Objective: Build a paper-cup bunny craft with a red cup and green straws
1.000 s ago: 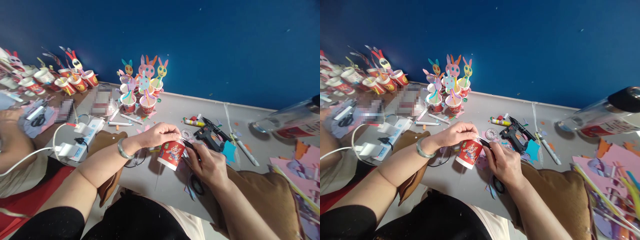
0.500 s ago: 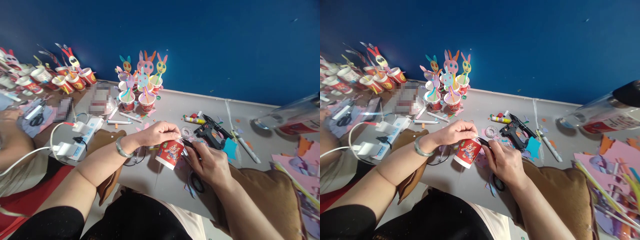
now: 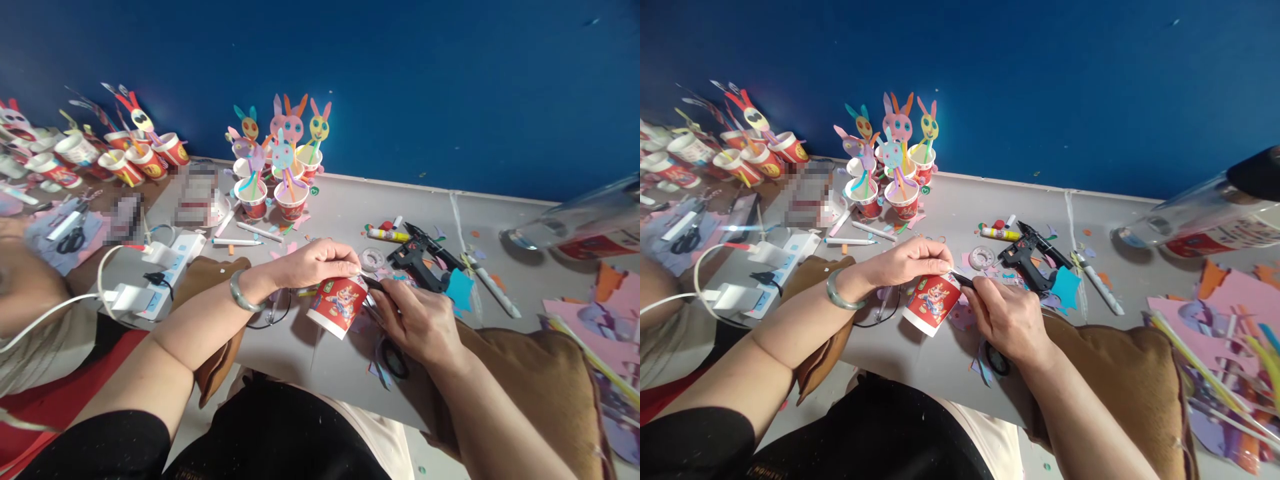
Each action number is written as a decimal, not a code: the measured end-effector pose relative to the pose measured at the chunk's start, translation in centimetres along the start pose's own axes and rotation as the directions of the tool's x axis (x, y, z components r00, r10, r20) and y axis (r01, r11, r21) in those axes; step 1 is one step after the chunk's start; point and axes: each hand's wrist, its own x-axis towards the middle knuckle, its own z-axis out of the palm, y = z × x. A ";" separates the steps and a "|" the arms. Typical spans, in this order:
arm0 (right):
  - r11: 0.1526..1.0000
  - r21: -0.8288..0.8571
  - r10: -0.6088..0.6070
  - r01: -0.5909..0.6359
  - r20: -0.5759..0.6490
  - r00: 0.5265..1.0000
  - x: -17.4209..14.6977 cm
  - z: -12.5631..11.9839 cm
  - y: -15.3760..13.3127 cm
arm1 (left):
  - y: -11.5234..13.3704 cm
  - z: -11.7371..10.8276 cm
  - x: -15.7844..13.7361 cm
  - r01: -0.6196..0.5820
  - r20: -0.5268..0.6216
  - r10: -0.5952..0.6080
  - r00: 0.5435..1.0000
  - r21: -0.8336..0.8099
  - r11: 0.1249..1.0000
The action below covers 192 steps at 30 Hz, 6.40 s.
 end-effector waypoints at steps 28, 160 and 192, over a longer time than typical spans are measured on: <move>0.575 0.640 0.480 -0.509 0.239 0.844 0.9 -0.2 -1.1 | -0.5 0.4 0.0 -0.089 -0.053 0.103 0.993 0.214 0.973; 0.962 0.143 0.248 -0.234 -0.092 0.964 0.0 0.0 -1.5 | -1.3 0.0 0.6 -0.163 -0.170 0.214 0.962 0.273 0.948; 0.949 0.080 0.311 -0.306 -0.055 0.949 -0.2 -0.2 -1.8 | -1.8 0.3 0.6 -0.121 -0.086 0.132 0.987 0.119 0.985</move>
